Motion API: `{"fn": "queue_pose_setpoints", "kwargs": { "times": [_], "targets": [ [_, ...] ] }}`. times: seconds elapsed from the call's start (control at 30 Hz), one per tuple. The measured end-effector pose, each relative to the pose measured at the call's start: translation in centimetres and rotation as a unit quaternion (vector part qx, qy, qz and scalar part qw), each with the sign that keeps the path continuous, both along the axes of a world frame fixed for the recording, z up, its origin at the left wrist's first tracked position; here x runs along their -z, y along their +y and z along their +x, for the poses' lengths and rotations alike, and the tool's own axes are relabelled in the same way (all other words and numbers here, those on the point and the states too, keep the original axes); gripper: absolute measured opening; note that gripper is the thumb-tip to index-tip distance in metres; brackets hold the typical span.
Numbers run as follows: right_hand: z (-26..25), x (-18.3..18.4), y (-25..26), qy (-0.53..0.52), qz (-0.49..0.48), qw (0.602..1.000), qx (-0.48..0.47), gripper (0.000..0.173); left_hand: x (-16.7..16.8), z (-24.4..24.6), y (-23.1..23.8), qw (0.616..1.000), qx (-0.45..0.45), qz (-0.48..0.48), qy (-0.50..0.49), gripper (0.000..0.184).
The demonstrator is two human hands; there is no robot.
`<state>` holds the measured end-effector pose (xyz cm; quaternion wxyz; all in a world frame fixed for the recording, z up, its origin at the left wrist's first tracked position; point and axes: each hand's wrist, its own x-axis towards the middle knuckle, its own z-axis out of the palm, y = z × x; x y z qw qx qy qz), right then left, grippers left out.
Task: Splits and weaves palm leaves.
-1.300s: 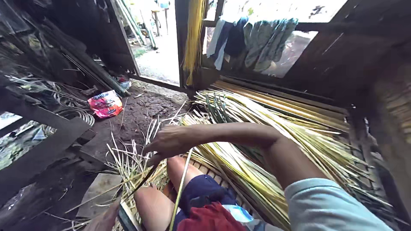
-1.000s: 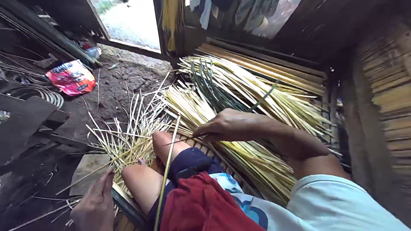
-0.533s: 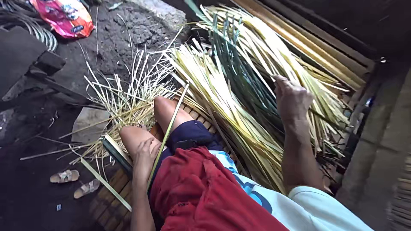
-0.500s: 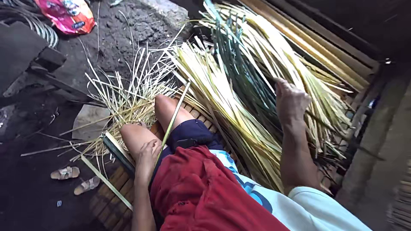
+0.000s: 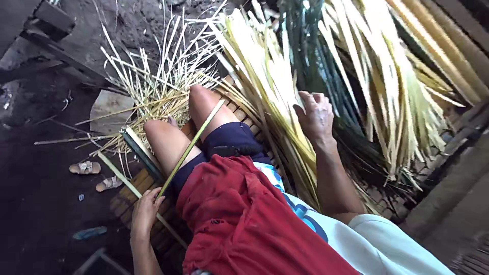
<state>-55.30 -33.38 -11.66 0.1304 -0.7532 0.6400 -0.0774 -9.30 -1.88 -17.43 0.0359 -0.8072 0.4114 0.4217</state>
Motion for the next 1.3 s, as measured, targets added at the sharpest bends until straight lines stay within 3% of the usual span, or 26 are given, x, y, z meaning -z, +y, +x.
{"fn": "queue_pose_setpoints", "kwargs": {
  "times": [0.1, 0.17, 0.23, 0.3, 0.43, 0.6, 0.7, 0.83, 0.9, 1.03, 1.07, 1.13, 1.17, 1.2, 1.23, 1.3],
  "targets": [
    [6.2, -1.0, 1.6, -0.042, 0.051, 0.987, -0.145, 0.04, 0.7, -0.4, 2.9, 0.998, -0.01, 0.053, -0.01, 0.036],
    [9.5, -0.1, 3.0, -0.08, 0.058, 0.963, -0.252, 0.03, 0.3, -1.4, 2.6, 0.999, -0.018, 0.04, 0.001, 0.054],
    [11.7, 1.3, 4.3, -0.092, 0.082, 0.932, -0.34, 0.023, -0.9, -3.1, 0.0, 0.998, -0.032, -0.042, 0.021, 0.081],
    [12.8, 2.4, 5.4, -0.077, 0.115, 0.909, -0.394, 0.021, -2.5, -5.9, -4.8, 0.986, -0.051, -0.145, 0.064, 0.09],
    [13.7, 3.2, 6.7, -0.017, 0.11, 0.909, -0.402, 0.028, -4.0, -11.6, -15.9, 0.953, 0.002, -0.281, 0.116, 0.069],
    [13.7, 3.0, 7.0, 0.004, 0.132, 0.92, -0.368, 0.049, -2.9, -13.9, -24.3, 0.966, 0.081, -0.197, 0.147, 0.041],
    [12.7, 2.0, 5.5, -0.068, 0.194, 0.914, -0.349, 0.059, -4.8, -11.8, -22.7, 0.945, 0.023, -0.23, 0.23, 0.03],
    [12.0, 0.7, 2.0, -0.173, 0.353, 0.876, -0.28, 0.04, -8.9, -8.7, -17.2, 0.902, -0.078, -0.199, 0.375, 0.027],
    [11.7, 0.4, 1.1, -0.257, 0.449, 0.827, -0.22, 0.034, -10.3, -8.3, -14.9, 0.9, -0.078, -0.193, 0.384, 0.028],
    [12.0, 0.0, 0.1, -0.437, 0.583, 0.675, -0.12, 0.03, -12.3, -8.6, -12.4, 0.922, -0.061, -0.221, 0.312, 0.024],
    [12.4, 0.0, 0.0, -0.455, 0.605, 0.64, -0.131, 0.027, -12.7, -8.7, -12.0, 0.925, -0.059, -0.225, 0.299, 0.022],
    [13.5, -0.9, 0.6, -0.45, 0.645, 0.585, -0.197, 0.045, -13.3, -8.9, -11.3, 0.927, -0.061, -0.235, 0.287, 0.021],
    [14.3, -1.8, 1.1, -0.435, 0.654, 0.577, -0.223, 0.046, -13.4, -9.0, -11.0, 0.925, -0.066, -0.24, 0.287, 0.02],
    [14.9, -2.7, 1.6, -0.42, 0.657, 0.574, -0.25, 0.036, -13.6, -9.0, -10.8, 0.922, -0.072, -0.246, 0.289, 0.02],
    [15.5, -3.7, 2.0, -0.394, 0.653, 0.582, -0.282, 0.027, -13.7, -9.1, -10.6, 0.919, -0.078, -0.252, 0.294, 0.018],
    [16.5, -5.1, 2.4, -0.342, 0.633, 0.599, -0.351, 0.026, -13.9, -9.2, -10.2, 0.912, -0.088, -0.265, 0.3, 0.016]
  ]
}}
